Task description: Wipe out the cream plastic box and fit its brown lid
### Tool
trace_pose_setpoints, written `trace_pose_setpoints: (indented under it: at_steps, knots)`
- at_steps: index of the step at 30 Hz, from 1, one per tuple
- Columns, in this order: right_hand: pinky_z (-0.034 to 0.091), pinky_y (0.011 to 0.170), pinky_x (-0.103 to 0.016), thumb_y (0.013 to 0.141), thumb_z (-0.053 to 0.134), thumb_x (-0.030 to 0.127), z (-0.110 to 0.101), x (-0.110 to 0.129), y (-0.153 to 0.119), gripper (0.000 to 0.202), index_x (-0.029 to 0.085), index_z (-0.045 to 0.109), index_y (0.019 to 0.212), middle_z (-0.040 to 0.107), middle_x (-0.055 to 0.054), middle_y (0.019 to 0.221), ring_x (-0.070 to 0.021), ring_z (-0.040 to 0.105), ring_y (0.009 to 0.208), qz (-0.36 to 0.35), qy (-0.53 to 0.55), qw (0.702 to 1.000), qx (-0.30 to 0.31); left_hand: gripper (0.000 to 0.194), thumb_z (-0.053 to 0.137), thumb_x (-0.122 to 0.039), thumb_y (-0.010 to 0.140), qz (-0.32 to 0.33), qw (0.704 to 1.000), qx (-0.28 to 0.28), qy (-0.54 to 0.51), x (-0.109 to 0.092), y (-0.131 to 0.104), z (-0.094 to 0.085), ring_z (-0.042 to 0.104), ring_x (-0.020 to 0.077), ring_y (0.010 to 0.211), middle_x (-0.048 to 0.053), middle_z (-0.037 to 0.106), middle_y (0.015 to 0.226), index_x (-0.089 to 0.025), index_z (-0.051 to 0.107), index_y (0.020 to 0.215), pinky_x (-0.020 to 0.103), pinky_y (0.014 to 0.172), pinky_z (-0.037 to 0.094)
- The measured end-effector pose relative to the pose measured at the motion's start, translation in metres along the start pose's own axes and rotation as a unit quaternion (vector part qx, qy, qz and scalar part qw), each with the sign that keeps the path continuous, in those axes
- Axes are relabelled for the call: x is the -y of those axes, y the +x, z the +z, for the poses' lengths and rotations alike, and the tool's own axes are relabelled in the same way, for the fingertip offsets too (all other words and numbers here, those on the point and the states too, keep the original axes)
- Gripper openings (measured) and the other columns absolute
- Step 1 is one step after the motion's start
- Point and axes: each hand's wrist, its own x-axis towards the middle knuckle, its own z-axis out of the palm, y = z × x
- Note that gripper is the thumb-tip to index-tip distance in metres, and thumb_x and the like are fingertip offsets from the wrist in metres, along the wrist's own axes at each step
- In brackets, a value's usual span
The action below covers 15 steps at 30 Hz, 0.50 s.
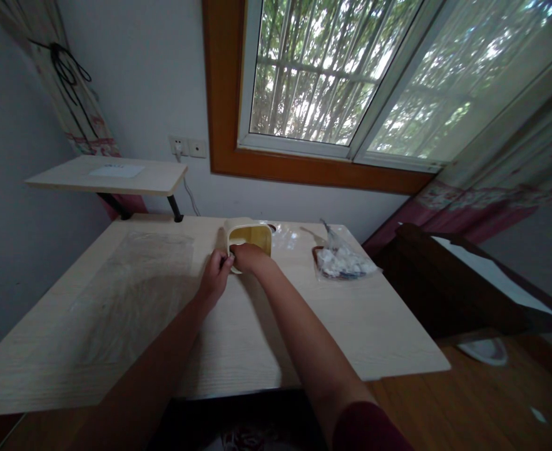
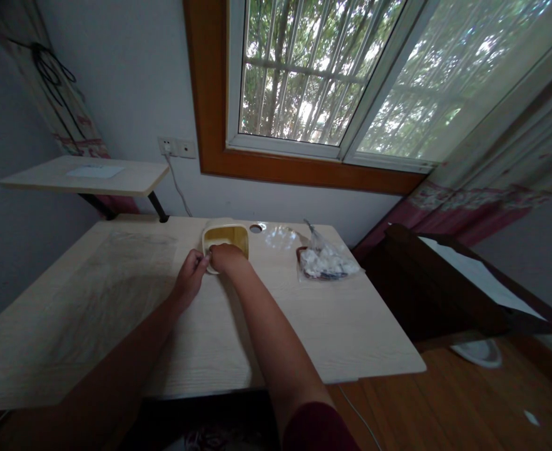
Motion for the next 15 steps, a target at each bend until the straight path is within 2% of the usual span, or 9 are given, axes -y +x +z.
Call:
trace_pose_setpoints:
  at_steps: [4,10,15]
  knots:
    - [0.054,0.088,-0.036,0.093,0.051,0.033,0.0049,-0.0008,0.0063,0.039,0.015,0.062,0.127,0.069,-0.018,0.121,-0.0291,0.068,0.111,0.018,-0.006,1.0,0.004,0.023,0.052,-0.043,0.089,0.008,1.0,0.008,-0.018,0.0008,-0.0019,0.002,0.048,0.0148,0.068,-0.002,0.049,0.074,-0.023,0.047,0.081,0.026,0.064,0.04]
    - [0.054,0.088,-0.042,0.096,0.045,0.035,0.0081,0.0044,0.0098,0.042,0.014,0.06,0.129,0.069,-0.019,0.122,-0.0323,0.067,0.112,0.057,-0.005,0.998,0.003,0.023,0.051,-0.042,0.092,0.019,1.0,-0.017,0.006,0.0014,-0.0013,-0.0015,0.05,0.0148,0.072,-0.001,0.051,0.076,-0.022,0.048,0.081,0.026,0.066,0.041]
    - [0.053,0.091,-0.043,0.097,0.043,0.033,0.0075,0.0072,0.0061,0.043,0.009,0.058,0.129,0.067,-0.023,0.123,-0.0328,0.065,0.115,0.092,0.006,0.996,0.0,0.023,0.051,-0.041,0.093,0.023,1.0,-0.017,-0.012,0.0002,-0.0011,-0.002,0.049,0.0144,0.071,-0.002,0.049,0.074,-0.022,0.048,0.081,0.026,0.066,0.041]
